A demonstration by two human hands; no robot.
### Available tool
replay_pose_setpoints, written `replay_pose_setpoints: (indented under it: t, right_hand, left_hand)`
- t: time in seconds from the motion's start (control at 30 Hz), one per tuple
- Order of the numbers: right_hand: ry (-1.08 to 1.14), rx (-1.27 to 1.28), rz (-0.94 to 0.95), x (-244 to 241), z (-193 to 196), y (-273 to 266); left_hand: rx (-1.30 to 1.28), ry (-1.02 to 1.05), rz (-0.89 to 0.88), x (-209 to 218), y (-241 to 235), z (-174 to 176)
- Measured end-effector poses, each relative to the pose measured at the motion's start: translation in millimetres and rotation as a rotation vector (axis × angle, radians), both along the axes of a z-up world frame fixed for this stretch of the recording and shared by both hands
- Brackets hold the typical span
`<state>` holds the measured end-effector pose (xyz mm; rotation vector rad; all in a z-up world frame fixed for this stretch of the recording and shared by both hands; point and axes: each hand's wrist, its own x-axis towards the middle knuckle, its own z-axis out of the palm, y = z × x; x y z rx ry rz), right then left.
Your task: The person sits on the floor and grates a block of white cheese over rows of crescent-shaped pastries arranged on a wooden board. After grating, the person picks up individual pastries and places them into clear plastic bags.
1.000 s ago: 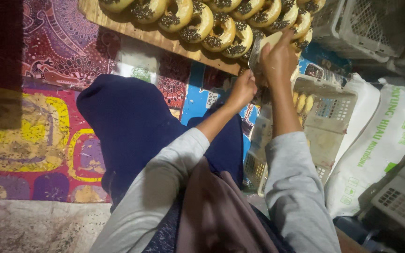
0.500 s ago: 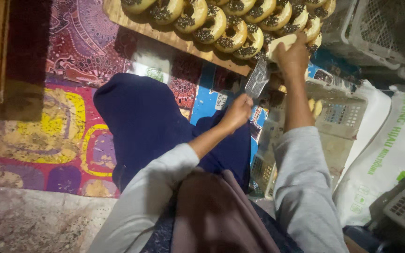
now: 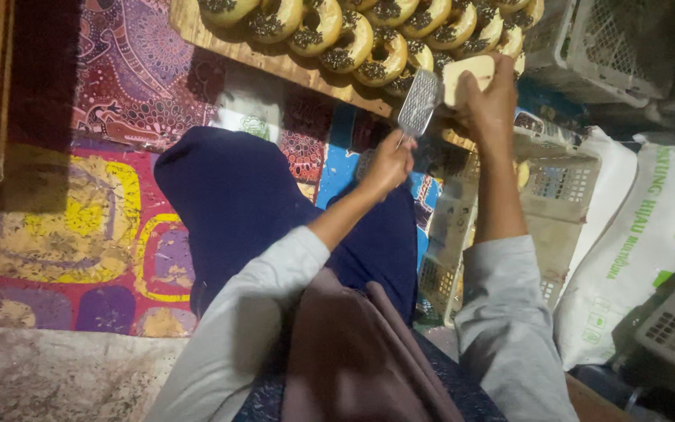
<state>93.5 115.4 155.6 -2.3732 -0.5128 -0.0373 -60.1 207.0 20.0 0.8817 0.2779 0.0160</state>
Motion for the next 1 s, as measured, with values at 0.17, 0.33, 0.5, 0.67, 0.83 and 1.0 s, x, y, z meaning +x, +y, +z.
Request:
replay_pose_setpoints:
  t: [0.17,0.33,0.5,0.67,0.83,1.0]
  right_hand:
    - [-0.114,-0.218,0.005,-21,11,45]
    - [-0.143,-0.438,-0.005,-22,3,70]
    - [-0.23,-0.535,-0.025,-6,-15,78]
    - [-0.203,-0.529,-0.043,17,-37,76]
    - [-0.194,-0.535,-0.037,37,-59,64]
    - [-0.091,-0.388,-0.022,56,-62,43]
  left_hand:
    - [-0.03,0.117,-0.021,41,13,1]
    - [-0.085,0.132,0.02,58,14,-6]
    - [-0.005,0.044,0.084,66,4,-23]
    - [0.123,0.09,0.074,54,0,-29]
    - [0.076,0.07,0.066,13,6,-10]
    - [0.063,0.057,-0.029,-60,27,17]
